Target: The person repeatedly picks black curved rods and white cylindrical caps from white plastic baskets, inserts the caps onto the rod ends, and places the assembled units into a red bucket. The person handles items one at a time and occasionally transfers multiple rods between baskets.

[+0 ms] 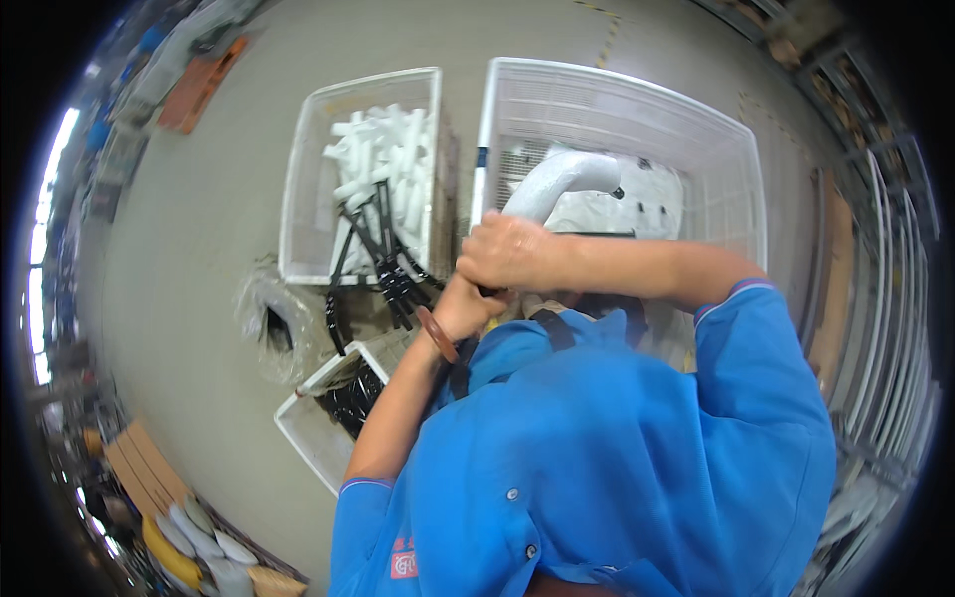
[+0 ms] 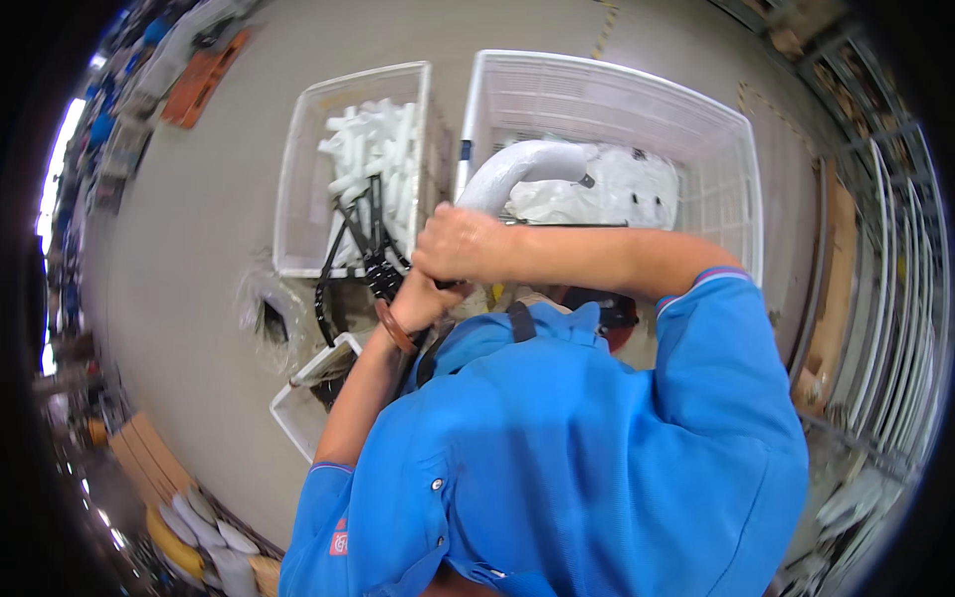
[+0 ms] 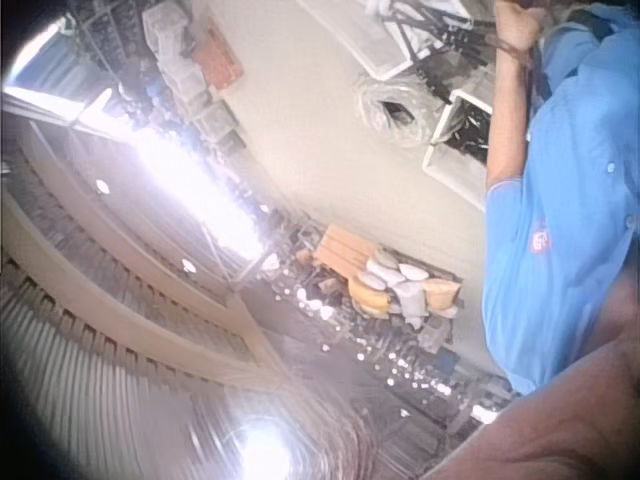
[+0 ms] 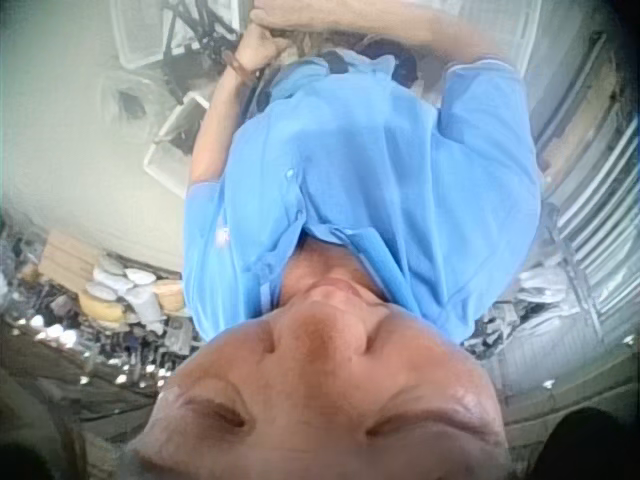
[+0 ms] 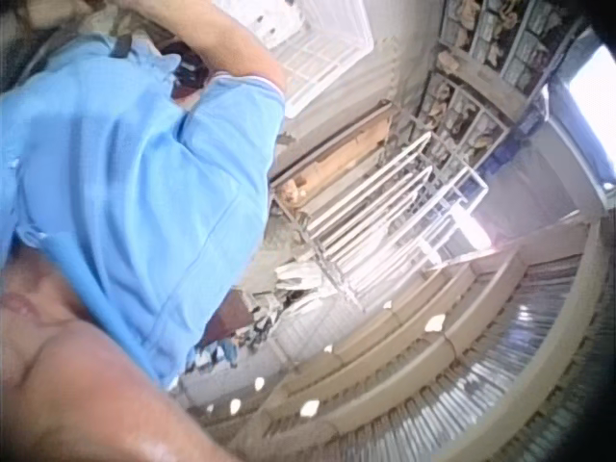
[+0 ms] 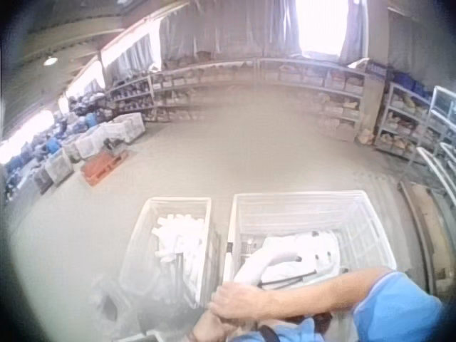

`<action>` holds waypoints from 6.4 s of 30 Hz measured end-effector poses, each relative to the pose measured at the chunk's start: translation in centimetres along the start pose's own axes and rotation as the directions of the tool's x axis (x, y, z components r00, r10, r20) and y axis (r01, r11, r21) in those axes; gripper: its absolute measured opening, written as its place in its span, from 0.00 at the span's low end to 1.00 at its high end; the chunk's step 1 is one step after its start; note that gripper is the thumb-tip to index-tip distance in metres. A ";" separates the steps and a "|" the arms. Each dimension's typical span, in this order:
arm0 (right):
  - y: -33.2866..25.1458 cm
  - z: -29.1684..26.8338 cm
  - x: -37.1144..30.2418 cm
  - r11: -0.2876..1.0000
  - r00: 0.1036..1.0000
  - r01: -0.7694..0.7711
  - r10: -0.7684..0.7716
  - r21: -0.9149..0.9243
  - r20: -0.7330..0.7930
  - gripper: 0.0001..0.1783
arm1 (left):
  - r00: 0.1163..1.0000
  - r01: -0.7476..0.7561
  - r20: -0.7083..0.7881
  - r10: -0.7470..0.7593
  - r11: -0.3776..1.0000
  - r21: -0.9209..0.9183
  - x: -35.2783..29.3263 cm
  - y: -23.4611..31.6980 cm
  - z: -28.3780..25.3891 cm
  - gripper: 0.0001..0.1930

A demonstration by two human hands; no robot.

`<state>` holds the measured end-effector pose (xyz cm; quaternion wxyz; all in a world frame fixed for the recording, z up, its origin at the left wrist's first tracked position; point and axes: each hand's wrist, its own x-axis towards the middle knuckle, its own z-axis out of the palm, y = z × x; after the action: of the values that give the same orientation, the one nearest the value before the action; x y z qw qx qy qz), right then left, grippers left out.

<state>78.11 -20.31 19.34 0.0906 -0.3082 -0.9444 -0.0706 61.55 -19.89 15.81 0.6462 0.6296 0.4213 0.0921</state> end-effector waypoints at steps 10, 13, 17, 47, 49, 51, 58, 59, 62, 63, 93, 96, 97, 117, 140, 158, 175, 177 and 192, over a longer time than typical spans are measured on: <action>9.0 -3.9 -38.1 0.634 0.635 -0.718 0.766 -0.287 0.103 0.07 | 0.817 -0.268 -0.555 0.156 0.955 -0.127 5.7 -4.6 -7.6 0.17; 9.3 -2.6 -45.9 0.515 0.490 -0.769 0.855 -0.380 0.166 0.07 | 0.827 -0.087 -0.532 -0.181 0.894 -0.439 3.9 -14.0 -6.8 0.12; 10.5 6.8 -50.3 0.486 0.389 -0.806 0.865 -0.337 0.316 0.07 | 0.622 0.267 -0.448 -0.642 0.712 -0.650 -1.2 -25.2 -3.1 0.07; -4.4 51.6 24.9 -0.028 0.186 -0.965 0.625 0.260 0.758 0.36 | 0.213 -0.019 -0.139 -0.967 0.138 -0.990 -30.2 -44.2 18.5 0.11; -5.1 51.7 24.9 0.198 0.306 -0.952 0.626 0.233 0.718 0.33 | 0.102 -0.013 -0.016 -0.995 0.015 -1.000 -32.2 -45.0 20.1 0.11; -5.6 50.8 24.9 0.503 0.454 -0.852 0.568 0.147 0.687 0.30 | 0.124 -0.099 -0.029 -0.992 0.017 -0.995 -33.8 -45.7 21.1 0.11; -0.9 36.2 23.7 -0.087 0.282 -0.889 0.671 0.450 0.686 0.08 | 0.298 -0.069 -0.156 -0.942 0.142 -0.987 -34.9 -50.1 15.2 0.11; -1.0 32.6 21.5 0.129 0.382 -0.891 0.730 0.435 0.567 0.08 | 0.320 -0.018 -0.175 -0.931 0.178 -0.984 -34.0 -50.1 13.1 0.09; -3.9 20.3 13.5 0.417 0.559 -0.820 0.729 0.392 0.394 0.10 | 0.493 0.266 -0.569 -0.659 0.736 -0.623 -28.9 -46.3 4.3 0.07; -5.3 15.4 10.0 0.469 0.612 -0.780 0.712 0.414 0.344 0.11 | 0.507 0.261 -0.662 -0.551 0.831 -0.492 -25.9 -43.5 0.9 0.10; -22.4 50.7 -49.0 0.439 0.390 -0.898 0.820 -0.022 0.418 0.22 | 0.961 0.272 -0.143 -0.237 0.903 0.332 0.8 -33.4 16.6 0.13; -22.5 64.6 -51.9 0.366 0.128 -0.910 0.694 -0.194 0.709 0.27 | 0.891 0.267 -0.346 -0.295 0.955 -0.126 -0.2 -35.0 16.7 0.10; -22.8 68.5 -52.7 0.189 -0.004 -0.971 0.601 -0.147 0.799 0.25 | 0.905 0.162 -0.364 -0.221 0.969 -0.185 -0.2 -35.5 16.4 0.10; -17.7 58.4 -54.3 0.202 0.216 -0.975 0.770 0.091 0.601 0.22 | 0.879 0.235 -0.430 -0.209 0.972 0.009 2.0 -37.6 23.4 0.12; -17.9 1.1 -44.2 0.402 0.347 -0.810 0.916 0.427 -0.203 0.30 | 0.921 -0.370 0.148 0.361 0.685 0.628 -5.1 -1.8 21.3 0.18; -17.0 -6.4 -37.9 0.683 0.664 -0.635 0.722 0.361 -0.196 0.29 | 0.849 -0.499 0.224 0.479 0.585 0.639 -6.4 0.8 23.3 0.20; -17.5 -5.7 -28.8 0.701 0.743 -0.661 0.564 0.266 0.360 0.14 | 0.867 -0.496 0.364 0.340 0.541 0.679 -7.5 0.6 24.9 0.34; -16.9 -5.1 -27.3 0.690 0.713 -0.701 0.675 0.180 0.190 0.12 | 0.898 -0.437 0.294 0.328 0.577 0.690 -6.5 1.8 24.5 0.37; -11.7 -20.6 -37.3 0.063 0.454 -0.676 0.820 0.734 0.348 0.19 | 0.783 -0.246 0.491 0.382 0.915 -0.319 -10.8 2.4 18.9 0.16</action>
<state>103.40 -54.79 30.44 0.3164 -0.6645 -0.5496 0.3953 68.26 -40.34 19.79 0.7847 0.6091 0.0947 0.0663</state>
